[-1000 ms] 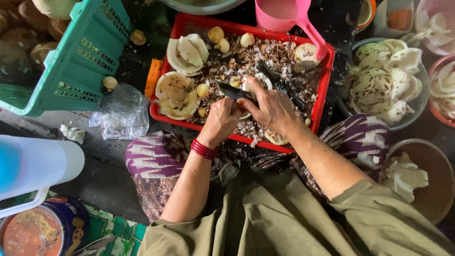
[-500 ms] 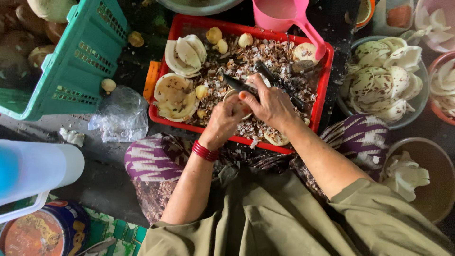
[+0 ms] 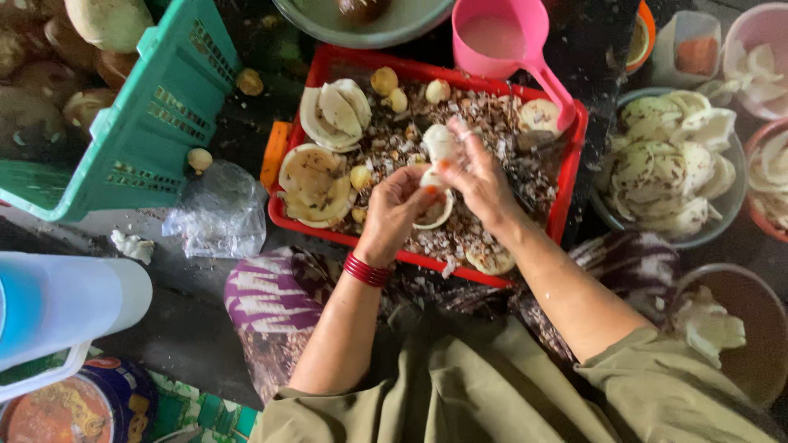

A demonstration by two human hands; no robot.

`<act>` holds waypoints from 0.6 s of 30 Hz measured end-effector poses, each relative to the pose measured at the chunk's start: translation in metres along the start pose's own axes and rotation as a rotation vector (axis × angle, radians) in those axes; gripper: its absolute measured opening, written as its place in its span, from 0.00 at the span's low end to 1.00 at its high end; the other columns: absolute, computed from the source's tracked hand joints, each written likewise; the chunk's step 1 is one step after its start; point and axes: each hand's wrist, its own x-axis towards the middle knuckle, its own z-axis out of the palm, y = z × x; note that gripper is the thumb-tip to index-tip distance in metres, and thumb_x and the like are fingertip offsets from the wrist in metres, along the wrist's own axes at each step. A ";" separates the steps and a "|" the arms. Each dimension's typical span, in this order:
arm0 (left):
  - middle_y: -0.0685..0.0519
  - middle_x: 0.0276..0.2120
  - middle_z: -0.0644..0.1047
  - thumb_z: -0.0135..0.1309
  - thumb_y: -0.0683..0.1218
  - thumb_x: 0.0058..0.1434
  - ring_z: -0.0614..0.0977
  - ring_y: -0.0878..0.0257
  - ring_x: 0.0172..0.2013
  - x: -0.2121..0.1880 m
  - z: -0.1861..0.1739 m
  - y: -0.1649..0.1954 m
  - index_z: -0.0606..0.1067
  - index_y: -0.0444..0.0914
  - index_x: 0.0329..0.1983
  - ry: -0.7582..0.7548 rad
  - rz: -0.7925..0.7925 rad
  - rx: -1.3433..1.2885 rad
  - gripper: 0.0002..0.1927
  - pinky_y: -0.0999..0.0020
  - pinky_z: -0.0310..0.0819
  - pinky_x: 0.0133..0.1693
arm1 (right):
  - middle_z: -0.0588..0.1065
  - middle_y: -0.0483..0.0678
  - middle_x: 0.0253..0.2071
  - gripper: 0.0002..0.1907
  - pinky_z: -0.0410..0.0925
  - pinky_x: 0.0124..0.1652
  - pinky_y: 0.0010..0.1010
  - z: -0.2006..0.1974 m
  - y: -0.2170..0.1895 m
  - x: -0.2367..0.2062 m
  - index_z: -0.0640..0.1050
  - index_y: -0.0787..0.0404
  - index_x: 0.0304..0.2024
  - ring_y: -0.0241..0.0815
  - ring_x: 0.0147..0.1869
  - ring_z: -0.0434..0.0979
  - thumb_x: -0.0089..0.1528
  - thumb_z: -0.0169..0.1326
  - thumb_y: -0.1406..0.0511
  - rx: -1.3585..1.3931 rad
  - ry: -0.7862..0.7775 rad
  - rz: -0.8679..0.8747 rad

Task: The person sits on the floor and peels the dark outer skin off coconuts using a small knife, working over a red tray that catches the shavings. They place finished coconuts into a bowl of water and pick up new unpeeled coconuts from a crate to continue.

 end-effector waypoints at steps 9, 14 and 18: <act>0.55 0.34 0.77 0.65 0.48 0.61 0.77 0.69 0.30 0.038 -0.040 0.036 0.72 0.37 0.56 0.591 0.230 0.489 0.22 0.72 0.74 0.31 | 0.79 0.51 0.48 0.28 0.65 0.52 0.54 0.009 -0.030 0.233 0.77 0.47 0.63 0.53 0.53 0.77 0.61 0.57 0.71 -0.866 0.165 -0.330; 0.55 0.34 0.78 0.63 0.47 0.63 0.76 0.69 0.30 0.055 -0.069 0.037 0.73 0.37 0.55 0.666 0.221 0.430 0.19 0.73 0.73 0.33 | 0.79 0.55 0.49 0.15 0.63 0.53 0.66 0.017 -0.012 0.347 0.86 0.46 0.38 0.65 0.56 0.76 0.49 0.57 0.58 -1.483 0.164 -0.452; 0.55 0.36 0.79 0.61 0.46 0.64 0.80 0.69 0.34 0.066 -0.077 0.030 0.74 0.37 0.54 0.640 0.198 0.357 0.17 0.74 0.76 0.36 | 0.78 0.61 0.54 0.21 0.66 0.56 0.60 0.039 0.002 0.384 0.84 0.54 0.46 0.66 0.59 0.76 0.53 0.55 0.58 -1.303 -0.165 -0.005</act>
